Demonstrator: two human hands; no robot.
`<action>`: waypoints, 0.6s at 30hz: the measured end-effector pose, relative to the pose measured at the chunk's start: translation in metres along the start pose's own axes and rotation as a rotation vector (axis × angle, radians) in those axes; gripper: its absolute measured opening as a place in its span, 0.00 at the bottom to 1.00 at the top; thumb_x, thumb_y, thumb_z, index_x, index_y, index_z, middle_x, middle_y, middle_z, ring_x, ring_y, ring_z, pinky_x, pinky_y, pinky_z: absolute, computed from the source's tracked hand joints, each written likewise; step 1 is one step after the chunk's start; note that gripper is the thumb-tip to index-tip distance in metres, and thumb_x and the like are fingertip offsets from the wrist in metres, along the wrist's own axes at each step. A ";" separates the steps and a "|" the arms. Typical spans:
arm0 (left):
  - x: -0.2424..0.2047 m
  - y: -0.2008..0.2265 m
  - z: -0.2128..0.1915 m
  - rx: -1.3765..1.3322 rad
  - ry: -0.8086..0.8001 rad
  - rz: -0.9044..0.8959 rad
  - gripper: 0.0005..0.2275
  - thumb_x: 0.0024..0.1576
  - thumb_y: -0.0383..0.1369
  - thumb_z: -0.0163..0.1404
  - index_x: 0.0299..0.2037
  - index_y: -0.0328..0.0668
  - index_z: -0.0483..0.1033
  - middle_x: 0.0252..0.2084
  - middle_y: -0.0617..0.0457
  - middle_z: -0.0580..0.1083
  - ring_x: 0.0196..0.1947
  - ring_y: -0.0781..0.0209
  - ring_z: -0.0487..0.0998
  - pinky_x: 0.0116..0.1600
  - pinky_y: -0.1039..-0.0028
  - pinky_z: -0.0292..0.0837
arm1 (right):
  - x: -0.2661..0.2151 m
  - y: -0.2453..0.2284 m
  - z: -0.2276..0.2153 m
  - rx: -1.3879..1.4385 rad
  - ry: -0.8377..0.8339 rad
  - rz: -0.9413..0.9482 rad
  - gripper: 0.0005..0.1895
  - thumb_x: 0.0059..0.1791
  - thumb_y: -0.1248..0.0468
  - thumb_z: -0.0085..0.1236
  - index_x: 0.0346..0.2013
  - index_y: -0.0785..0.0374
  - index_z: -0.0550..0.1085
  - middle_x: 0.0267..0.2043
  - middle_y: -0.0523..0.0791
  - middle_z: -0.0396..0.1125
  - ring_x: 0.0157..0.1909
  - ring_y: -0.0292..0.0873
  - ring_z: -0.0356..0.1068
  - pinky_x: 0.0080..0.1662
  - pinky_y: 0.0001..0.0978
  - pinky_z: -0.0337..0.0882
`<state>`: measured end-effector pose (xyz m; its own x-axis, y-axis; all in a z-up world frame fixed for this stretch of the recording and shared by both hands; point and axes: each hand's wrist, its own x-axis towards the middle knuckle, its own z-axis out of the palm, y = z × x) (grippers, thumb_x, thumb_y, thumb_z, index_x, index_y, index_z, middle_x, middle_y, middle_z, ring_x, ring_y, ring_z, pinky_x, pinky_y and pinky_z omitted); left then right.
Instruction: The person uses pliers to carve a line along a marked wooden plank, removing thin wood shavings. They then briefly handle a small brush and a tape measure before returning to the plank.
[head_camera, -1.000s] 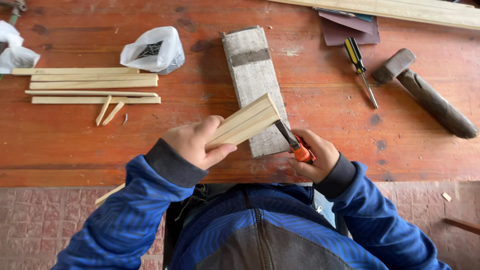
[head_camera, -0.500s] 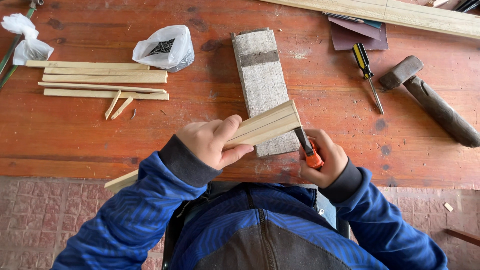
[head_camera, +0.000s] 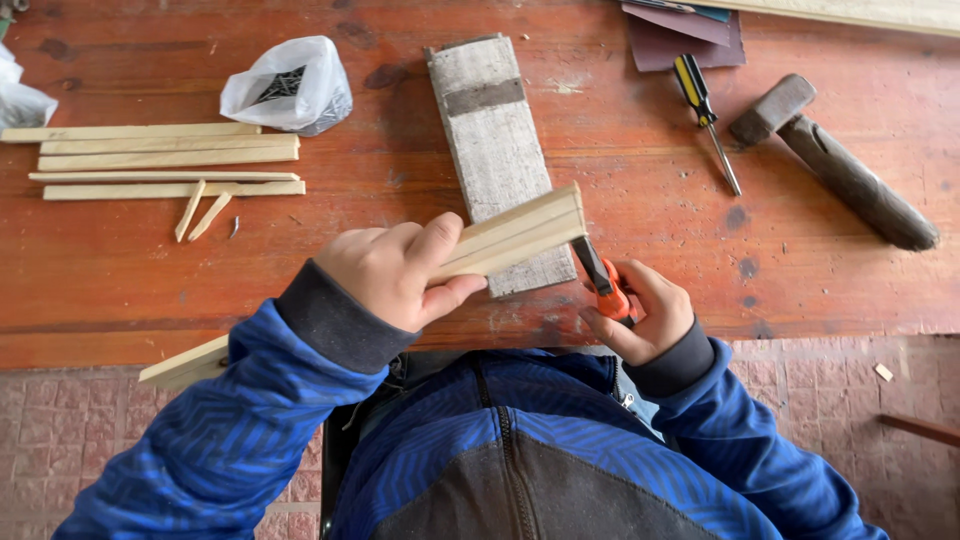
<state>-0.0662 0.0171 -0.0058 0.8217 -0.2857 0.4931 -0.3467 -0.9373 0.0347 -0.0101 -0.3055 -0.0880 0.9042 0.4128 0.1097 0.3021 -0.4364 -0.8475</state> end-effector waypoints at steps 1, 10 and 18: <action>0.001 -0.001 -0.001 0.017 -0.002 -0.006 0.19 0.58 0.55 0.51 0.49 0.55 0.73 0.21 0.59 0.68 0.19 0.53 0.77 0.28 0.67 0.75 | 0.001 -0.005 0.000 0.006 -0.004 0.000 0.21 0.43 0.54 0.70 0.46 0.60 0.79 0.33 0.53 0.74 0.36 0.56 0.76 0.44 0.44 0.74; -0.005 -0.008 0.013 -0.146 -0.192 -0.165 0.19 0.57 0.53 0.55 0.49 0.53 0.71 0.23 0.52 0.74 0.23 0.46 0.81 0.29 0.62 0.76 | -0.012 0.012 0.002 -0.031 -0.051 -0.012 0.33 0.45 0.55 0.65 0.62 0.63 0.71 0.41 0.58 0.70 0.35 0.64 0.72 0.38 0.51 0.73; 0.010 0.000 0.019 -0.193 -0.229 -0.183 0.20 0.57 0.55 0.55 0.50 0.54 0.70 0.24 0.51 0.75 0.26 0.45 0.82 0.32 0.61 0.77 | -0.015 0.042 0.004 -0.051 -0.069 0.056 0.31 0.39 0.63 0.59 0.59 0.54 0.73 0.34 0.49 0.70 0.34 0.58 0.74 0.37 0.46 0.74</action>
<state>-0.0493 0.0106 -0.0173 0.9508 -0.1739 0.2565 -0.2452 -0.9283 0.2796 -0.0122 -0.3266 -0.1276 0.8976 0.4401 0.0257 0.2685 -0.4995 -0.8236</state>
